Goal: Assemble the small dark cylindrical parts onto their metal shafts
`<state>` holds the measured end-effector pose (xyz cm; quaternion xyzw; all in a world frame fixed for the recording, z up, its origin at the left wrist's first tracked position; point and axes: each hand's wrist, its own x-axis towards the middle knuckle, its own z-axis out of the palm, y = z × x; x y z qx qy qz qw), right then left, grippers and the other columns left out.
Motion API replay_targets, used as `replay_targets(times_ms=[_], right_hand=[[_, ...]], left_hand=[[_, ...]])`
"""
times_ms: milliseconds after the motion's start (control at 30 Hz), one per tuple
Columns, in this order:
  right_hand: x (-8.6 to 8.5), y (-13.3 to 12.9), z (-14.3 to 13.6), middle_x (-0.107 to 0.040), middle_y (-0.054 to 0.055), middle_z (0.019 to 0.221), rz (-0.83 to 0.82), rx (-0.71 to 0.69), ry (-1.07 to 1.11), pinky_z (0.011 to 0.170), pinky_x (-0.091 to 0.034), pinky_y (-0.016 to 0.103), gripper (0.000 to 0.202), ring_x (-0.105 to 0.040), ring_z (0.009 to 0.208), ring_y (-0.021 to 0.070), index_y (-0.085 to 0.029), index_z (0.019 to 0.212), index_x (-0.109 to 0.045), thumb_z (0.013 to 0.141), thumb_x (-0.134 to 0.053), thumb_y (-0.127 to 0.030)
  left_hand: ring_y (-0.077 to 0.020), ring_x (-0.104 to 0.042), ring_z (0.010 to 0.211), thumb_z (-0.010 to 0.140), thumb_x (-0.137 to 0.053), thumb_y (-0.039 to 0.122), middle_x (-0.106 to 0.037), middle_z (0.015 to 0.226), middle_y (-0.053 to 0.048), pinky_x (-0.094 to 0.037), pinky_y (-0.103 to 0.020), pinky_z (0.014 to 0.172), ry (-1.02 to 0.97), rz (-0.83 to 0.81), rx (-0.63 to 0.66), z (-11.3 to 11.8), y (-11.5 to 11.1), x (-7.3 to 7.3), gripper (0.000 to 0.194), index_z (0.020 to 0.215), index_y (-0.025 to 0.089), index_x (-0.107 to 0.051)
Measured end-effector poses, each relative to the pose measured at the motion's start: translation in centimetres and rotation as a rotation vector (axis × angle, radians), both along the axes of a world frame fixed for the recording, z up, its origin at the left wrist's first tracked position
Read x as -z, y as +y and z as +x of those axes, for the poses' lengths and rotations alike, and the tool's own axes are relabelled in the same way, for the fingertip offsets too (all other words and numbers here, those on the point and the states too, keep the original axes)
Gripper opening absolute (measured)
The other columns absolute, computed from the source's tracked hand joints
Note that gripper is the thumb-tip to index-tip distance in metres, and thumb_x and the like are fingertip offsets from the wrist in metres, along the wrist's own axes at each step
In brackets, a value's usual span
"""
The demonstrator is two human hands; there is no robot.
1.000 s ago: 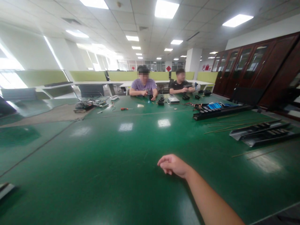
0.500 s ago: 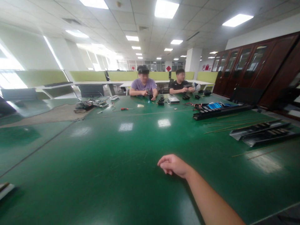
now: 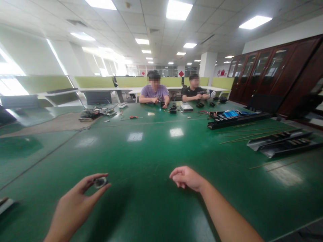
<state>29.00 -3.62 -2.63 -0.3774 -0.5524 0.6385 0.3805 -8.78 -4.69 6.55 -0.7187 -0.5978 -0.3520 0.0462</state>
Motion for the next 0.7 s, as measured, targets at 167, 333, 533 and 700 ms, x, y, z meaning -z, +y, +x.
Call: replay_targets(times_ms=[167,333,533,700], right_hand=[[0.0,0.2,0.3,-0.058,-0.004,0.056,0.014,0.064,0.016,0.044,-0.033,0.020,0.031,-0.045,0.043,0.0073,-0.012,0.095,-0.066,0.076,-0.073,-0.035],[0.3,0.5,0.1,-0.059,-0.004,0.069,0.142,0.225,-0.059,0.051,-0.040,0.021,0.035,-0.050,0.051,0.0079,-0.015,0.104,-0.062,0.070,-0.071,-0.018],[0.5,-0.1,-1.1,-0.063,-0.001,0.092,0.386,0.280,-0.321,0.054,-0.043,0.022,0.050,-0.053,0.057,0.0074,-0.023,0.118,-0.057,0.071,-0.070,-0.013],[0.0,-0.8,-1.5,-0.065,0.001,0.096,0.450,0.326,-0.438,0.065,-0.049,0.025,0.053,-0.060,0.071,0.0130,-0.025,0.118,-0.056,0.069,-0.073,-0.013]], left_hand=[[-0.0241,-0.070,0.095,0.078,-0.069,0.050,-0.074,0.104,-0.003,-0.054,-0.036,0.092,-0.117,-0.233,0.353,8.3,2.7,1.4,0.038,0.106,0.025,-0.070],[-0.0219,-0.066,0.097,0.084,-0.067,0.032,-0.071,0.106,-0.004,-0.052,-0.036,0.092,-0.170,-0.339,0.604,14.1,3.7,2.9,0.028,0.111,0.024,-0.069],[-0.0216,-0.061,0.104,0.092,-0.059,0.033,-0.066,0.112,-0.004,-0.049,-0.036,0.094,-0.112,-0.358,0.684,14.4,4.3,5.8,0.033,0.125,0.029,-0.061],[-0.0219,-0.060,0.108,0.091,-0.061,0.031,-0.064,0.118,-0.004,-0.048,-0.036,0.098,-0.130,-0.370,0.729,13.9,4.4,8.0,0.041,0.131,0.030,-0.055]])
